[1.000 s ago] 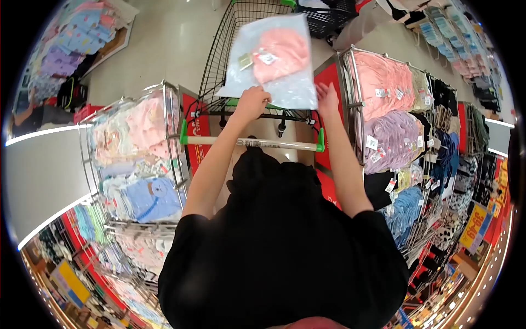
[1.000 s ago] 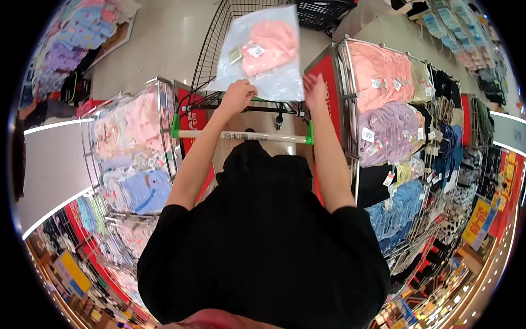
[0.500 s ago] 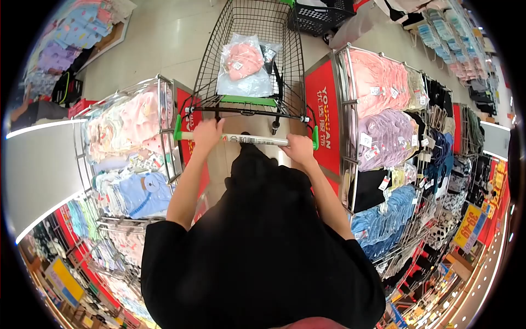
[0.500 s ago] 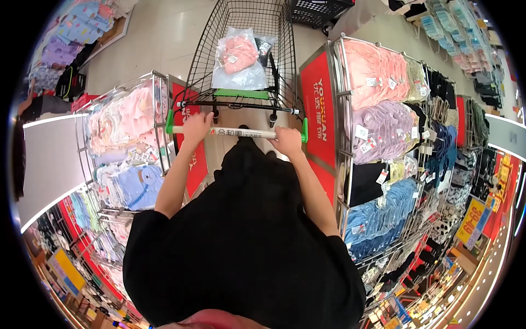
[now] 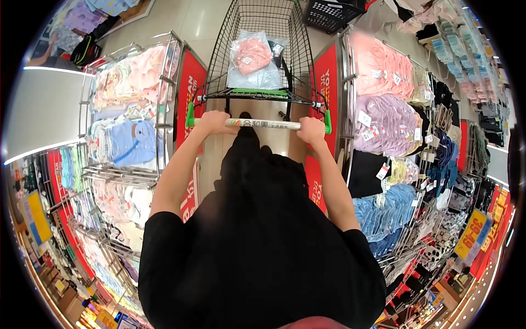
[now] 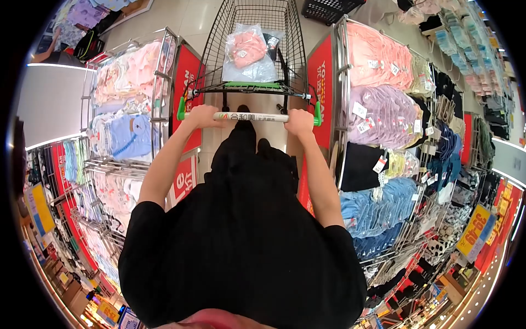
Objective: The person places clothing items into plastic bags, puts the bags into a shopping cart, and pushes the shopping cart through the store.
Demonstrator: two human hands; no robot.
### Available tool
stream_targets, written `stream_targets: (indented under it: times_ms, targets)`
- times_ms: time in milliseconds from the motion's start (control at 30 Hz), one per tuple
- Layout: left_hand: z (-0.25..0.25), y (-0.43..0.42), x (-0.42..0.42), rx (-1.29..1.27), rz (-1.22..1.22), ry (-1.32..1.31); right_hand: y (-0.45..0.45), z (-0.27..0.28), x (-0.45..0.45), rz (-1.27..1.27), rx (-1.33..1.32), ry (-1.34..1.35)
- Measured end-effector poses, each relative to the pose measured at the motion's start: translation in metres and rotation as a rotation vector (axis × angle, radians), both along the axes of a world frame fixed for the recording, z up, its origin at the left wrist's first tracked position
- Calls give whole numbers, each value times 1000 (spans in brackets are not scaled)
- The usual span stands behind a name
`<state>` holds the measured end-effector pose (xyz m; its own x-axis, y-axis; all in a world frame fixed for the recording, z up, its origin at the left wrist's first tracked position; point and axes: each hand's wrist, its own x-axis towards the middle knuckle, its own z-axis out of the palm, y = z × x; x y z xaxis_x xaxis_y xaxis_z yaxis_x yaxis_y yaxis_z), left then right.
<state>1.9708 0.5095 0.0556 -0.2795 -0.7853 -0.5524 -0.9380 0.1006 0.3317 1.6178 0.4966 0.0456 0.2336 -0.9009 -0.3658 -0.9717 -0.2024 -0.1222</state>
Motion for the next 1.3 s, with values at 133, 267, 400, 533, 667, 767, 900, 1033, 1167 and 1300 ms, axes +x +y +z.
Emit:
stream_targets:
  times_ms: [133, 267, 400, 533, 667, 767, 900, 1033, 1167, 1300]
  targets:
    - [-17, 54, -4, 97, -123, -64, 55, 1, -17, -9, 26, 27]
    - [-16, 119, -19, 114, -134, -38, 121, -2, -32, -22, -11, 36]
    - [-10, 174, -23, 119, -141, -35, 181, 5, -31, -55, -28, 50]
    - [-19, 228, -16, 50, -171, 3, 245, 7, -24, -93, -36, 88]
    - [-17, 285, -9, -24, -140, 3, 311, -4, -15, -145, -63, 112]
    - [-14, 330, -1, 0, -185, -28, 366, -9, -4, -188, -97, 129]
    - [-27, 387, 11, 40, -254, -17, 441, -8, 12, -292, -243, 150]
    - [-43, 448, 23, 56, -342, -28, 519, -10, 24, -406, -349, 135]
    - [-30, 510, 18, 90, -369, -33, 591, -3, 27, -462, -442, 71]
    - [-49, 573, 22, 100, -396, 65, 659, -3, 18, -482, -489, 35]
